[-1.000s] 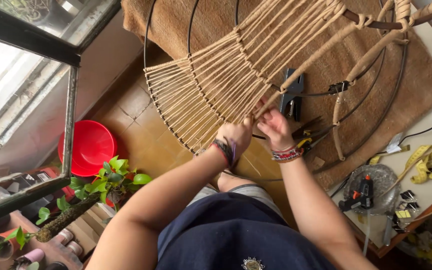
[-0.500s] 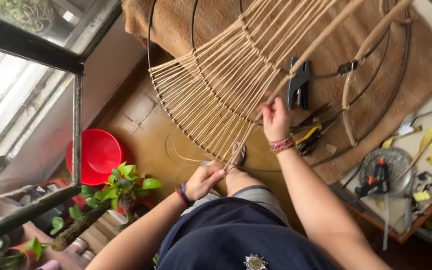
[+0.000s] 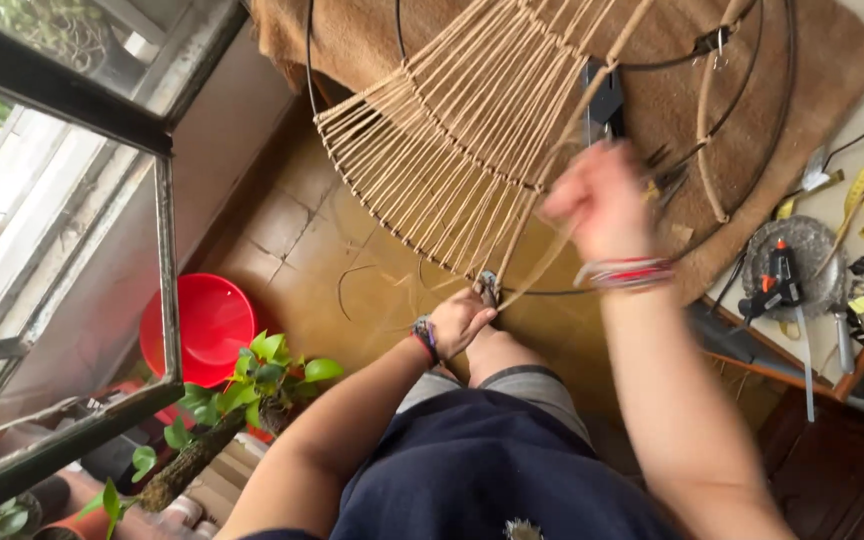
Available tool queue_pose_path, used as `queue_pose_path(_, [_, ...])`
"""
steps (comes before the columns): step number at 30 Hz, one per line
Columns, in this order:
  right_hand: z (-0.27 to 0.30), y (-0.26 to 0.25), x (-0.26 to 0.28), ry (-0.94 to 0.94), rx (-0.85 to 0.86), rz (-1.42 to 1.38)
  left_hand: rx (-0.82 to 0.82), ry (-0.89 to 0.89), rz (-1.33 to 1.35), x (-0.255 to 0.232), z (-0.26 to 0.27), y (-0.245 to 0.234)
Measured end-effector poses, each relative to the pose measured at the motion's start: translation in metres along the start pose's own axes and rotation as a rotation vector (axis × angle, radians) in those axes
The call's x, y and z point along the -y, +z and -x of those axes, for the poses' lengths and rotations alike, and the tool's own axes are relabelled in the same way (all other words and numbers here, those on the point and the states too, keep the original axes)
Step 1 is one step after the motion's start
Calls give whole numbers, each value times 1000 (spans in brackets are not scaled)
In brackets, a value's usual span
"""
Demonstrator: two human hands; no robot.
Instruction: Weaving twine around a circular metal frame to create a decorative pattern
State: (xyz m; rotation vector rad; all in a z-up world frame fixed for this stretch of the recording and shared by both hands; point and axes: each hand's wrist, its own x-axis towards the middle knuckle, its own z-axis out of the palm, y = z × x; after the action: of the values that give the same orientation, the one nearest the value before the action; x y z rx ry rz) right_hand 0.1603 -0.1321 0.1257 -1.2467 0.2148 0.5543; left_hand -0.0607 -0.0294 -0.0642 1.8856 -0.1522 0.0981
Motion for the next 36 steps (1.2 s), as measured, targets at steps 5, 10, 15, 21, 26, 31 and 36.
queue_pose_path(5, [80, -54, 60, -180, 539, 91, -325, -556, 461, -8, -1, 16])
queue_pose_path(10, [83, -161, -194, 130, 792, 1267, -277, -848, 783, -29, -16, 18])
queue_pose_path(15, [42, -197, -273, 108, 666, 1636, 57, -865, 470, -2, -30, 6])
queue_pose_path(21, [56, -38, -61, -131, 194, 281, 396, -725, -556, 4, -47, -27])
queue_pose_path(26, [82, -89, 1, -633, 364, 97, 266, -635, -477, 44, -12, 5])
queue_pose_path(31, [85, -131, -162, -72, 597, 885, 56, -726, 279, -23, -25, 5])
queue_pose_path(36, [67, -88, -146, 131, 533, 1238, 60, -938, 451, 10, -20, 19])
